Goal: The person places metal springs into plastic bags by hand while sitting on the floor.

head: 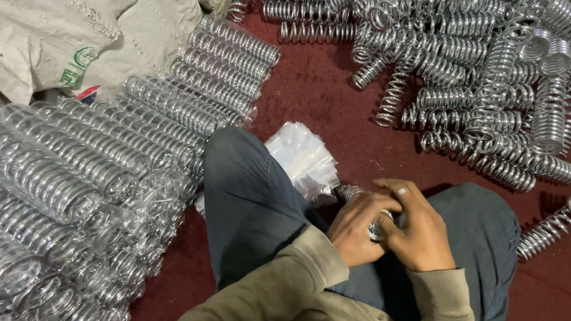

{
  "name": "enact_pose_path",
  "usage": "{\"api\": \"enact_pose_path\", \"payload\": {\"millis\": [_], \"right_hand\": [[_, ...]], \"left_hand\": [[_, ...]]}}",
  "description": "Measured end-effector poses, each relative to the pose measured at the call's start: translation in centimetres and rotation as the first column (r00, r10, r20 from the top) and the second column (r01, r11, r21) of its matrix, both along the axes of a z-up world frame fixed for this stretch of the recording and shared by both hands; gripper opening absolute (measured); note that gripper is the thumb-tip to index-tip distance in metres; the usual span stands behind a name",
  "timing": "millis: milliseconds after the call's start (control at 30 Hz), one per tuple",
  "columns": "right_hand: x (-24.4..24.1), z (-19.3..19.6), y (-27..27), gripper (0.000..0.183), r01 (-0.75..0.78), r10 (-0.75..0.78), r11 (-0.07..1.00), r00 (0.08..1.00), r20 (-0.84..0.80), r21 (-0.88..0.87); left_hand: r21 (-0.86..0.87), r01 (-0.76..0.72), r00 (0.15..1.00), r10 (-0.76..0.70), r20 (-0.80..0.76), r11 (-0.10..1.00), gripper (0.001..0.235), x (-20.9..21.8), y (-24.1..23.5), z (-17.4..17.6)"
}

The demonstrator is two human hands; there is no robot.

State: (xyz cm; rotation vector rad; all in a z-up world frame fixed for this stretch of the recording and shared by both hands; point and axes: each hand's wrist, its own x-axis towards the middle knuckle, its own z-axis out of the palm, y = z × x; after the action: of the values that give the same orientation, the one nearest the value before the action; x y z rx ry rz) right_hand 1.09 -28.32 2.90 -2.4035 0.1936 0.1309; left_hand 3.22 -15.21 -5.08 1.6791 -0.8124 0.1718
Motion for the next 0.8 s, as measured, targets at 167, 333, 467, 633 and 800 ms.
{"api": "enact_pose_path", "payload": {"millis": [167,333,467,633,800], "right_hand": [[-0.6,1.5,2.0,0.059,0.048,-0.113,0.974,0.950,0.292,0.220],[-3.8,1.6,1.9,0.040,0.011,-0.214,0.925,0.842,0.496,0.380],[-7.4,-4.6,-0.8,0.035,0.133,-0.194,0.957,0.955,0.226,0.260],[-7.6,-5.9,-0.4,0.030,-0.010,-0.002,0.997,0.985,0.171,0.072],[-6.9,-6.8,-0.3,0.029,-0.076,0.076,0.997,0.995,0.061,-0.010]], "left_hand": [[0.298,0.060,0.982,-0.003,-0.188,0.953,0.052,4.9,2.5,-1.9],[0.571,0.083,0.986,0.014,-0.164,0.817,0.057,14.5,6.4,5.9],[0.560,-0.114,0.793,0.415,-0.447,0.820,0.058,22.4,11.9,9.0],[0.975,-0.218,0.967,0.129,0.221,-0.039,0.086,31.7,20.6,-3.2],[0.950,0.116,0.961,0.275,-0.034,-0.290,0.119,32.2,20.7,-5.4]]}}
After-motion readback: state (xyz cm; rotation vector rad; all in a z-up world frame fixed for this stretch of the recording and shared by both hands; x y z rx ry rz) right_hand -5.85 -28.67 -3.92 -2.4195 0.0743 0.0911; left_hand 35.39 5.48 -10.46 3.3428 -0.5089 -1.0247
